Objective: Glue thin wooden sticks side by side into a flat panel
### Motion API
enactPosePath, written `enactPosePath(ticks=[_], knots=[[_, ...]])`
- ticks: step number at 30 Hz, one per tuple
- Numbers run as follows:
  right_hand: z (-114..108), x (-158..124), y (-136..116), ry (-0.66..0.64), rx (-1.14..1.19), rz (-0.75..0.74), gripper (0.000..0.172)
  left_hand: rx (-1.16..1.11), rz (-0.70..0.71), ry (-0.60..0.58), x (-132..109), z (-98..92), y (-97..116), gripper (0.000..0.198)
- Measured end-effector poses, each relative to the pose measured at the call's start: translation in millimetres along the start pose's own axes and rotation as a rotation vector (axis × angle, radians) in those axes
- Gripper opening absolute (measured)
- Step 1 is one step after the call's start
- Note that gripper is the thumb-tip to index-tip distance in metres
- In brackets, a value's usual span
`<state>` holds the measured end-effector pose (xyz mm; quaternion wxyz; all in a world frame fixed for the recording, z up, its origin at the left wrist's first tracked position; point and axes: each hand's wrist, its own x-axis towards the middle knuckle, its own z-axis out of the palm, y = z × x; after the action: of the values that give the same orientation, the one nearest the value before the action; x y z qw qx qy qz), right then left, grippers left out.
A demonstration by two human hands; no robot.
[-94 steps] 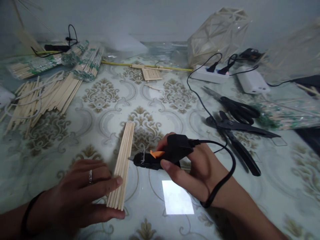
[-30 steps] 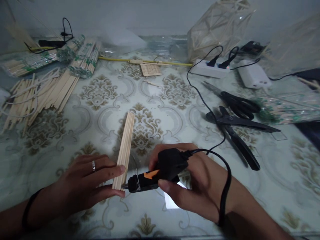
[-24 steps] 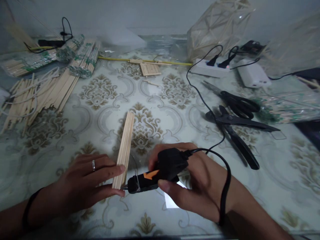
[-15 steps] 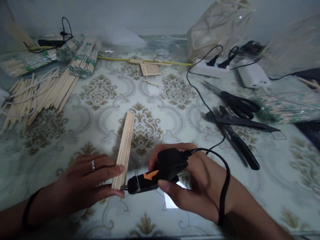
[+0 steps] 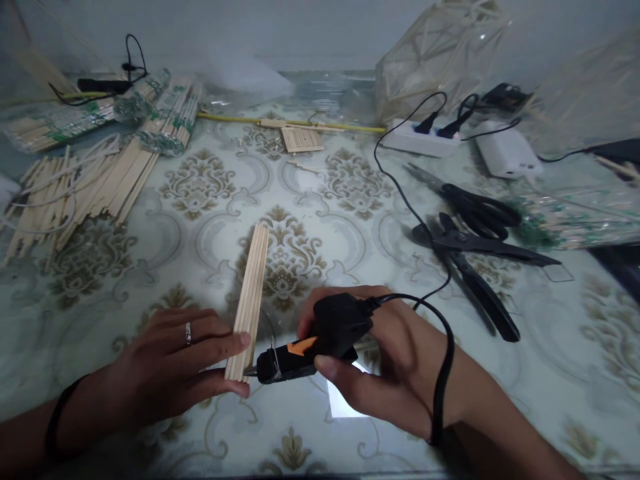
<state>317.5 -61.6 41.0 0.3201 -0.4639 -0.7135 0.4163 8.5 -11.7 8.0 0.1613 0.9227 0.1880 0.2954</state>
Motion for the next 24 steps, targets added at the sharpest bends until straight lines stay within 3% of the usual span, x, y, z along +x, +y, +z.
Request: enactPosePath(ticks=[11,16,24], knots=[[-2,1,-1,-0.005,-0.007,0.025,0.018,-0.008,0.007,0.004,-2,0.1,-1,0.03],[-1,-4,0,0.056,-0.065,0.07,0.023,-0.004,0.008,0.005,0,-1.0,-1,0.033],[-4,3,12,-0.013,0.002,-0.026,0.015,0.001,-0.016,-0.005,-3,0.9,0,0.028]])
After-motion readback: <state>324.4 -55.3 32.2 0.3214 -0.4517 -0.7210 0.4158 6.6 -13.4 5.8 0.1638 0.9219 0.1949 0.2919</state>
